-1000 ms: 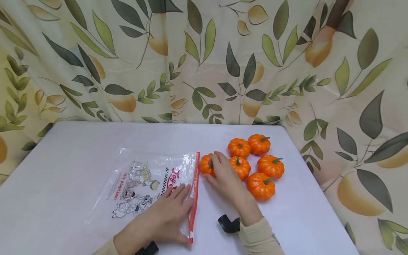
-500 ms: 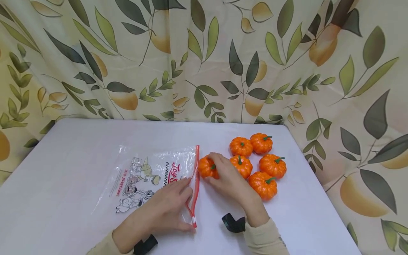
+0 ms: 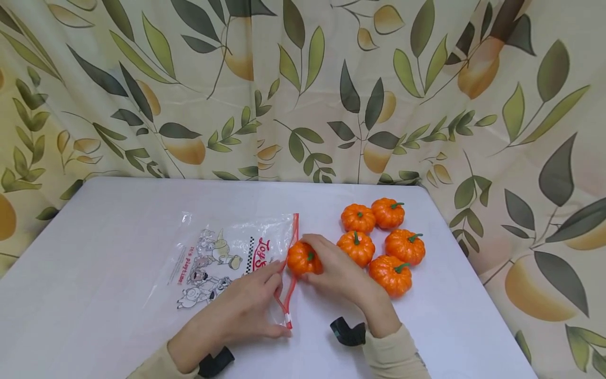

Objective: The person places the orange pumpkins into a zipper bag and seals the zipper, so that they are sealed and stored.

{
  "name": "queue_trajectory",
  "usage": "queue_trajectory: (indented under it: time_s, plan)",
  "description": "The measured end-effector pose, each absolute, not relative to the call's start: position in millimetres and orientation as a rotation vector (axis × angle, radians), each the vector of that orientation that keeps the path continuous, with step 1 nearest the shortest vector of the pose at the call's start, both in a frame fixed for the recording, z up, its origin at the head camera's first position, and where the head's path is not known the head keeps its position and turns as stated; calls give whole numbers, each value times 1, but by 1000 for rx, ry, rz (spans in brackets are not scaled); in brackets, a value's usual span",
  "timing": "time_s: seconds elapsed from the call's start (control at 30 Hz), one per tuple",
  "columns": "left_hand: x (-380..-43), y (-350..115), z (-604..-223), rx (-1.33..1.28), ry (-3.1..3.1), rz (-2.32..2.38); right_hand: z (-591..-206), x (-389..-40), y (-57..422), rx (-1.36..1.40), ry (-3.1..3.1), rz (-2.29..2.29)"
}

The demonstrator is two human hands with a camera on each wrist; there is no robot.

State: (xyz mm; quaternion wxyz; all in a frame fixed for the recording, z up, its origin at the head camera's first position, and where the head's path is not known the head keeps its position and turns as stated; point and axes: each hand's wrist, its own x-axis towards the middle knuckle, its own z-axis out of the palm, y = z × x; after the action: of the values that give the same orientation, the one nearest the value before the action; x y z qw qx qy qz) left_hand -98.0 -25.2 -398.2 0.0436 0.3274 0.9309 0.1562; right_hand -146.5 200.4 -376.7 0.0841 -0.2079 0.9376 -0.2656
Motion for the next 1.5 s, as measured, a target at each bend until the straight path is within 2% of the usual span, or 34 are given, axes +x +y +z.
queue_trajectory:
  time_s: [0.73, 1.17, 1.37, 1.5]
  plan:
    - [-95, -25, -389, 1062, 2879, 600, -385, -150, 199, -642, 2750, -958]
    - [-92, -18, -395, 1137, 2917, 507, -399, -150, 184, -461, 3010, -959]
    - [-91, -16, -397, 1205, 2919, 527, -403, -150, 182, -510, 2935, -1170]
    - [-91, -17, -396, 1209, 2900, 521, -406, -151, 178, -423, 2908, -1244]
